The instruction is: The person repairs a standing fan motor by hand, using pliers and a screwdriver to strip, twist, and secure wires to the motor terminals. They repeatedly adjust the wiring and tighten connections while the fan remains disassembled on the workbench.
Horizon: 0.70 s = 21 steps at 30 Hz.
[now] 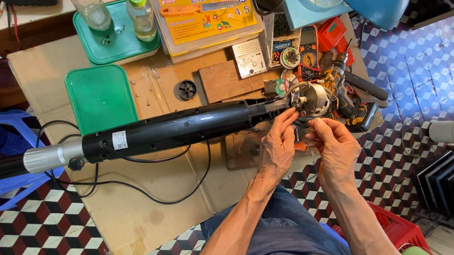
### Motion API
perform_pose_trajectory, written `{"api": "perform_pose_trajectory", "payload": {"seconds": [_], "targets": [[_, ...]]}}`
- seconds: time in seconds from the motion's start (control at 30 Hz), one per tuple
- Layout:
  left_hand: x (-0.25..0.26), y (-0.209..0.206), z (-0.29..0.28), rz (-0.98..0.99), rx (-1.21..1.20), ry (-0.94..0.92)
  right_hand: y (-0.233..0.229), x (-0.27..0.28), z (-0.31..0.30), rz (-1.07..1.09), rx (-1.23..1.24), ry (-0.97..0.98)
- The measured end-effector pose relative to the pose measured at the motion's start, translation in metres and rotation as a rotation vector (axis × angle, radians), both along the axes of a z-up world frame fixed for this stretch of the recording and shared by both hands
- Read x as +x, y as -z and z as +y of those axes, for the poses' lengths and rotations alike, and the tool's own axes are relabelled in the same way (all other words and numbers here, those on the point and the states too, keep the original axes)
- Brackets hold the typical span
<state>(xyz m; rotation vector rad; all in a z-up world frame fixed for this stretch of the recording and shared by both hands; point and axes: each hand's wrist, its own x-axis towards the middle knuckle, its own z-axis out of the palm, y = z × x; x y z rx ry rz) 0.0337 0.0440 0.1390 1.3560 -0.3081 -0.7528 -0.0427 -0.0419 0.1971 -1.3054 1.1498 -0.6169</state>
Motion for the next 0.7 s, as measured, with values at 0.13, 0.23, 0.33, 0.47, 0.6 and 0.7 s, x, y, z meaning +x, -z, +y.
{"api": "perform_pose_trajectory", "payload": {"seconds": [0.13,0.23,0.33,0.47,0.6,0.7], "targets": [[0.002,-0.002,0.000,0.071,-0.061,0.020,0.005,-0.002,-0.003,0.033,-0.039,0.013],[0.003,-0.003,0.000,0.118,-0.065,0.038,0.007,-0.003,-0.005,0.050,-0.043,0.020],[0.001,0.000,-0.001,0.128,-0.101,0.034,0.007,-0.002,-0.005,0.043,-0.031,0.011],[-0.003,0.007,-0.002,0.031,-0.140,-0.014,0.007,0.000,-0.004,0.052,-0.026,0.014],[-0.003,0.005,-0.002,0.078,-0.111,0.011,0.008,0.001,-0.005,0.069,-0.033,0.032],[-0.001,-0.001,-0.001,0.114,-0.109,0.026,0.009,0.001,-0.007,0.041,-0.045,0.023]]}}
